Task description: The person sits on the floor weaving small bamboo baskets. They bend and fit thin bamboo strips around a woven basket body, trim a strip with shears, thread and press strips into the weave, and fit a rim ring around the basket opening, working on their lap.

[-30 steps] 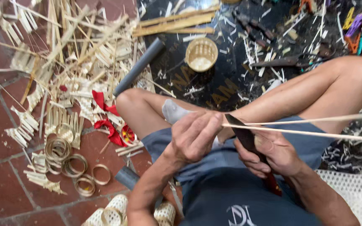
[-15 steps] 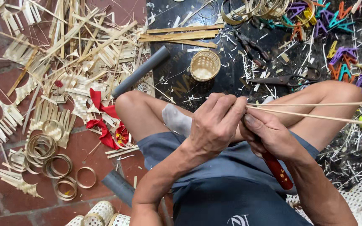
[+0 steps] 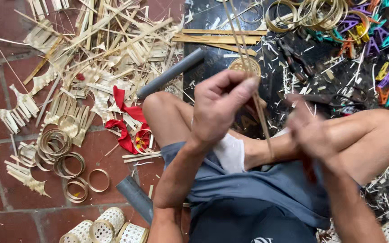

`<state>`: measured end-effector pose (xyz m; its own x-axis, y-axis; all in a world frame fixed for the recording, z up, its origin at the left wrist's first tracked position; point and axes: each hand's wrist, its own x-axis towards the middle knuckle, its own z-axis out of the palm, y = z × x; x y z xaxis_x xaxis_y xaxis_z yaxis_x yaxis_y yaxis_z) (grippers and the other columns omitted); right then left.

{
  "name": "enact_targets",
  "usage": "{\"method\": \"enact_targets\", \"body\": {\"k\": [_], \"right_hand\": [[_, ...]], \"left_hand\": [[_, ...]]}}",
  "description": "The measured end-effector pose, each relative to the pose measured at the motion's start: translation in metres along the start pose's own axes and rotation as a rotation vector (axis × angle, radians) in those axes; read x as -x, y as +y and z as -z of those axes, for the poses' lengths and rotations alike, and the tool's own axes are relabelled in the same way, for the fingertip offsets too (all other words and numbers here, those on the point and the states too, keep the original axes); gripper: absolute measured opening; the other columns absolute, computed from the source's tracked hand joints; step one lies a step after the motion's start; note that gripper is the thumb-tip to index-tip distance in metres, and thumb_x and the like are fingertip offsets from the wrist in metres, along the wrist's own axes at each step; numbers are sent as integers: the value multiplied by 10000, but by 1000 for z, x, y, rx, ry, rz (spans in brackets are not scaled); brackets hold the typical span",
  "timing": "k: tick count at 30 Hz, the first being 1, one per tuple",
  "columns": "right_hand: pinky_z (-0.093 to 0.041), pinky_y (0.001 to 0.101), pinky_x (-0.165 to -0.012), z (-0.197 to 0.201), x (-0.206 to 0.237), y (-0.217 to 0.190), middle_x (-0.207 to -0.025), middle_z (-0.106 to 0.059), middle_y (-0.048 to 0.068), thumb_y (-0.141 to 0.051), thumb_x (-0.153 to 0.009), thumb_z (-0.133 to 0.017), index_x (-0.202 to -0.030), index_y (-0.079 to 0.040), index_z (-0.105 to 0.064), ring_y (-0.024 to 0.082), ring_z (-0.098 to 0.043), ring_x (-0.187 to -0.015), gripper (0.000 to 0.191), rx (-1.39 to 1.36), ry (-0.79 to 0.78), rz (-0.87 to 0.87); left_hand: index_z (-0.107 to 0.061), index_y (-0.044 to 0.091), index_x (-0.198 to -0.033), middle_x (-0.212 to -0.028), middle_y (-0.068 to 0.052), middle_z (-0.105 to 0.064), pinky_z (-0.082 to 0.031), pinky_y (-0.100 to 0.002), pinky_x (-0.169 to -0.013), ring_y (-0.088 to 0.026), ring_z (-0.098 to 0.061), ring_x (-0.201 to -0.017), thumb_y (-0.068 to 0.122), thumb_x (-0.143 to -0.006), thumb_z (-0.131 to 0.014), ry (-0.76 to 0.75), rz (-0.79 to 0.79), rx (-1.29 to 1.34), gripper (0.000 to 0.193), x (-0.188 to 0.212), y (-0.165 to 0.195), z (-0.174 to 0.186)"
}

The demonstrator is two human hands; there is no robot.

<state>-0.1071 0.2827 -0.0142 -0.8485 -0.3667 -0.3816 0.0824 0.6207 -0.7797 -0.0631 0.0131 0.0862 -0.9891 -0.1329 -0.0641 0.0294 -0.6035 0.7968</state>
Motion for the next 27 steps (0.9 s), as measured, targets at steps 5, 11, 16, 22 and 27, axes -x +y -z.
{"method": "enact_targets", "body": {"k": [5,11,16,22,27], "right_hand": [[-570,423,-801,64,-94,6,-1058,-686,206,-183,-1166,-627,-1525,-30,-484,328,-682,-898,416,581,546,697],[-542,428,-692,96,-166,28,-909,-674,139,-344,-1090,-714,-1405,-169,-609,319,-677,-799,376,912,372,505],[-544,427,-710,112,-170,56,-875,-666,117,-372,-976,-721,-1432,-215,-658,302,-672,-806,486,916,328,415],[-493,422,-836,119,-168,67,-988,-704,87,-305,-975,-754,-1281,-161,-722,271,-655,-973,340,986,461,349],[-454,416,-849,105,-185,68,-1009,-722,81,-246,-1041,-771,-1169,-100,-717,245,-653,-936,202,833,585,382]], "left_hand": [[-692,-36,-1088,-887,-81,-719,-588,-278,-635,-162,-731,-764,120,-1051,-662,-10,119,90,163,-22,-7,32],[-706,-28,-1065,-882,-71,-718,-608,-290,-630,-127,-704,-732,130,-1007,-676,-14,207,-9,171,-77,-15,66],[-750,-46,-956,-743,-48,-688,-546,-262,-540,-102,-644,-615,148,-979,-686,6,68,-606,206,-222,-9,85],[-727,-32,-927,-685,-52,-670,-570,-272,-464,-122,-655,-530,104,-931,-703,52,260,-642,139,-323,-27,103],[-723,-87,-948,-643,-100,-668,-554,-289,-405,-143,-637,-469,59,-905,-708,101,288,-710,153,-363,-31,97]]}}
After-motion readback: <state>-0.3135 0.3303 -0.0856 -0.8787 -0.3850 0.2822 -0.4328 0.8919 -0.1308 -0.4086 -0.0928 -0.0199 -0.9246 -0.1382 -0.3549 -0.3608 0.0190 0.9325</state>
